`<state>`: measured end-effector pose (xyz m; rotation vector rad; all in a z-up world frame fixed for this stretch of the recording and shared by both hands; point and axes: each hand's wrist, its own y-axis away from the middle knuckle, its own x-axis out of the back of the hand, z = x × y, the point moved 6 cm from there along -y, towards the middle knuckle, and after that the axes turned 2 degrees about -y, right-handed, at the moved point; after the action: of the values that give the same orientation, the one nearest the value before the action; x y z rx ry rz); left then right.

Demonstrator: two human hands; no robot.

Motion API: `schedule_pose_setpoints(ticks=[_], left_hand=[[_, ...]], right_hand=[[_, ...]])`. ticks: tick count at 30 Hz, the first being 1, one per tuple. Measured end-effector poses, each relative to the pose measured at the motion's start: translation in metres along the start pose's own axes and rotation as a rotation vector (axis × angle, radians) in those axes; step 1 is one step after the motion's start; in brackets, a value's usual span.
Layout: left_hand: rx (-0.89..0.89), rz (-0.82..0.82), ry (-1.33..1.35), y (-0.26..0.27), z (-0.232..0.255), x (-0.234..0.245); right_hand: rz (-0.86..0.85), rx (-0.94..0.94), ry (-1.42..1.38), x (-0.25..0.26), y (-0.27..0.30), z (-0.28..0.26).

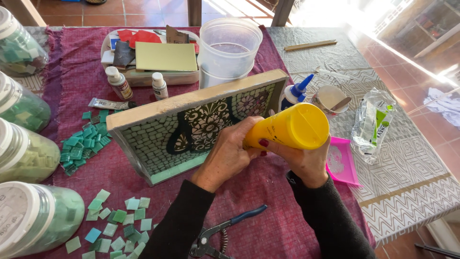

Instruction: Apply mosaic tiles to a wooden tray and cut tiles to fit specific areas.

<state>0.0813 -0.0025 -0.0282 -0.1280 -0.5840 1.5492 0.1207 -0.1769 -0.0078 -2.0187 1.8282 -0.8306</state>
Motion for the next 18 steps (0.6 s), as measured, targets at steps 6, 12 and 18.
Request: schedule_pose_setpoints(ticks=[6, 12, 18], left_hand=[[-0.003, -0.004, -0.003, 0.001, 0.000, 0.000], [0.002, -0.008, -0.006, 0.001, -0.002, 0.000], [0.006, -0.018, -0.001, 0.000, -0.001, 0.002]], right_hand=[[0.017, -0.020, -0.009, 0.003, 0.001, 0.003], [0.019, -0.028, -0.003, 0.003, 0.001, 0.007], [0.013, -0.028, 0.003, 0.002, 0.001, 0.011]])
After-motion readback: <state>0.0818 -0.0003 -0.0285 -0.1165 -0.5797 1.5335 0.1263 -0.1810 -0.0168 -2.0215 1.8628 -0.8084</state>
